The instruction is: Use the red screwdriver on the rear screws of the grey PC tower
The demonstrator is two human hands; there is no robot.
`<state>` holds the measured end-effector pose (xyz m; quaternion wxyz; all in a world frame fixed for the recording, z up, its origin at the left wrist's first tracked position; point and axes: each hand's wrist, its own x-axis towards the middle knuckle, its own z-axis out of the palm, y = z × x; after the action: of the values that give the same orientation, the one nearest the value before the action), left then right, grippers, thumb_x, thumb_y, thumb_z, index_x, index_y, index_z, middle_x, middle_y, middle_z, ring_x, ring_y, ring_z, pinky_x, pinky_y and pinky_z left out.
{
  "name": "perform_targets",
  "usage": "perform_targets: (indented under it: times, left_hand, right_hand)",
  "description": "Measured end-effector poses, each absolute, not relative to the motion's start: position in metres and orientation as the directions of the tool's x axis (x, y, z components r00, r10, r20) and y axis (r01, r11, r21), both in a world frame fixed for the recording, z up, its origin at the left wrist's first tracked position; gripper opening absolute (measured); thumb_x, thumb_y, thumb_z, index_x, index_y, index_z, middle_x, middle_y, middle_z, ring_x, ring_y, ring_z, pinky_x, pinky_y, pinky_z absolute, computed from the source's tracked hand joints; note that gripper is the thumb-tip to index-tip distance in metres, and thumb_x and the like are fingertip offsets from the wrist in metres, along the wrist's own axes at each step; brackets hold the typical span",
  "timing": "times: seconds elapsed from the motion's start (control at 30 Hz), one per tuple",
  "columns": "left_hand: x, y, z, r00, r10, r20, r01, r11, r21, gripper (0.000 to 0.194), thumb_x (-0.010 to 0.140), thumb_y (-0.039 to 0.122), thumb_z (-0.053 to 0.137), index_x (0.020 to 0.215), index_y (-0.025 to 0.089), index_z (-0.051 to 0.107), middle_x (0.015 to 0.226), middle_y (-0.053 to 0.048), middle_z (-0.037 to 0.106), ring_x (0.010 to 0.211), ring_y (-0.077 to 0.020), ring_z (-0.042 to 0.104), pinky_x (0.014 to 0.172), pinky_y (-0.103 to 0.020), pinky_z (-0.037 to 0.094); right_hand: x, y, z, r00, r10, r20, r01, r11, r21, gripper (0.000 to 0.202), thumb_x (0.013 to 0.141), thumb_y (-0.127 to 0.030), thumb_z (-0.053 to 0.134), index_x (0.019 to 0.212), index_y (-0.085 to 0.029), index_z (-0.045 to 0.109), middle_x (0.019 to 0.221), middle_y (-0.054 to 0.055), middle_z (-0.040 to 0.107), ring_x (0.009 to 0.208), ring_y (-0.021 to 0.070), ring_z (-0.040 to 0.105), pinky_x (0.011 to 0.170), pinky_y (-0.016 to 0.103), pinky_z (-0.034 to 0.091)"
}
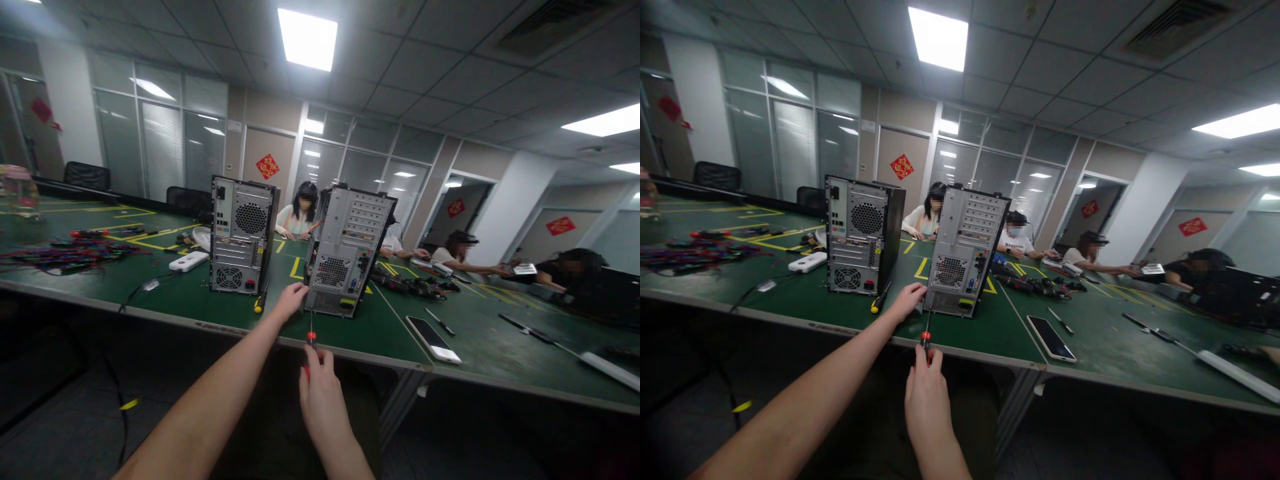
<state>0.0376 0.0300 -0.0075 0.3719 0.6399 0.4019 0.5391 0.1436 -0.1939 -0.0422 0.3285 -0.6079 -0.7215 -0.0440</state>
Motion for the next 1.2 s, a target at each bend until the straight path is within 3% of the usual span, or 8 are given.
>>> perform_targets:
  times: [0.17, 0.3, 0.43, 0.7, 0.87, 0.97, 1.2]
  left_hand:
    - [0.037, 0.029, -0.007, 0.093, 0.914, 0.395, 0.116, -0.404, 0.907, 0.029, 0.087, 0.041, 0.055, 0.071, 0.018, 0.065, 0.075, -0.003, 0.067, 0.073, -0.0178, 0.058, 0.07, -0.029, 0.043]
    - [0.038, 0.029, -0.007, 0.105, 0.912, 0.395, 0.104, -0.406, 0.908, 0.03, 0.086, 0.042, 0.054, 0.071, 0.019, 0.063, 0.073, -0.003, 0.065, 0.071, -0.0173, 0.057, 0.069, -0.029, 0.042]
    - [0.037, 0.03, -0.008, 0.106, 0.911, 0.399, 0.116, -0.41, 0.905, 0.031, 0.086, 0.044, 0.054, 0.071, 0.019, 0.064, 0.074, -0.003, 0.065, 0.073, -0.0173, 0.057, 0.069, -0.028, 0.042]
    - [0.039, 0.035, -0.011, 0.099, 0.913, 0.395, 0.136, -0.406, 0.904, 0.03, 0.087, 0.042, 0.054, 0.072, 0.018, 0.065, 0.075, -0.003, 0.067, 0.075, -0.0173, 0.058, 0.07, -0.027, 0.044]
    - [0.04, 0.037, -0.015, 0.104, 0.896, 0.431, 0.111, -0.441, 0.891, 0.032, 0.087, 0.044, 0.053, 0.072, 0.018, 0.066, 0.075, -0.003, 0.066, 0.074, -0.0173, 0.058, 0.069, -0.027, 0.045]
    - [0.038, 0.035, -0.014, 0.107, 0.895, 0.434, 0.12, -0.445, 0.888, 0.033, 0.088, 0.044, 0.053, 0.072, 0.018, 0.064, 0.074, -0.003, 0.066, 0.074, -0.017, 0.058, 0.069, -0.027, 0.044]
    - [0.037, 0.033, -0.011, 0.102, 0.905, 0.414, 0.148, -0.425, 0.893, 0.032, 0.088, 0.044, 0.053, 0.072, 0.018, 0.065, 0.074, -0.003, 0.066, 0.074, -0.0173, 0.059, 0.069, -0.027, 0.044]
  right_hand:
    - [0.145, -0.194, -0.038, -0.029, 0.809, 0.588, 0.893, 0.285, -0.348, 0.03, 0.101, -0.024, 0.055, 0.13, -0.022, 0.064, 0.103, 0.009, 0.072, 0.086, 0.0231, 0.076, 0.072, 0.029, 0.058]
    - [0.144, -0.2, -0.03, -0.042, 0.812, 0.583, 0.882, 0.303, -0.36, 0.03, 0.094, -0.015, 0.06, 0.121, -0.023, 0.069, 0.121, 0.012, 0.067, 0.088, 0.0229, 0.076, 0.076, 0.031, 0.06]
    - [0.142, -0.205, -0.025, -0.044, 0.832, 0.554, 0.873, 0.302, -0.383, 0.048, 0.085, -0.003, 0.055, 0.128, -0.023, 0.067, 0.131, 0.013, 0.059, 0.088, 0.0223, 0.076, 0.077, 0.031, 0.061]
    - [0.151, -0.205, -0.013, -0.053, 0.879, 0.474, 0.841, 0.295, -0.454, 0.038, 0.1, -0.019, 0.051, 0.137, -0.017, 0.06, 0.118, 0.013, 0.07, 0.104, 0.0256, 0.073, 0.092, 0.036, 0.059]
    - [0.152, -0.207, -0.01, -0.067, 0.875, 0.479, 0.865, 0.29, -0.409, 0.035, 0.09, -0.005, 0.055, 0.118, -0.022, 0.069, 0.133, 0.013, 0.062, 0.105, 0.0242, 0.073, 0.093, 0.035, 0.059]
    - [0.151, -0.208, -0.01, -0.084, 0.868, 0.489, 0.868, 0.305, -0.392, 0.043, 0.085, 0.001, 0.052, 0.116, -0.022, 0.07, 0.137, 0.013, 0.06, 0.11, 0.0242, 0.072, 0.095, 0.035, 0.058]
    - [0.155, -0.208, -0.006, -0.071, 0.884, 0.463, 0.812, 0.32, -0.488, 0.038, 0.093, -0.01, 0.054, 0.129, -0.018, 0.064, 0.125, 0.014, 0.069, 0.108, 0.0255, 0.072, 0.092, 0.034, 0.058]
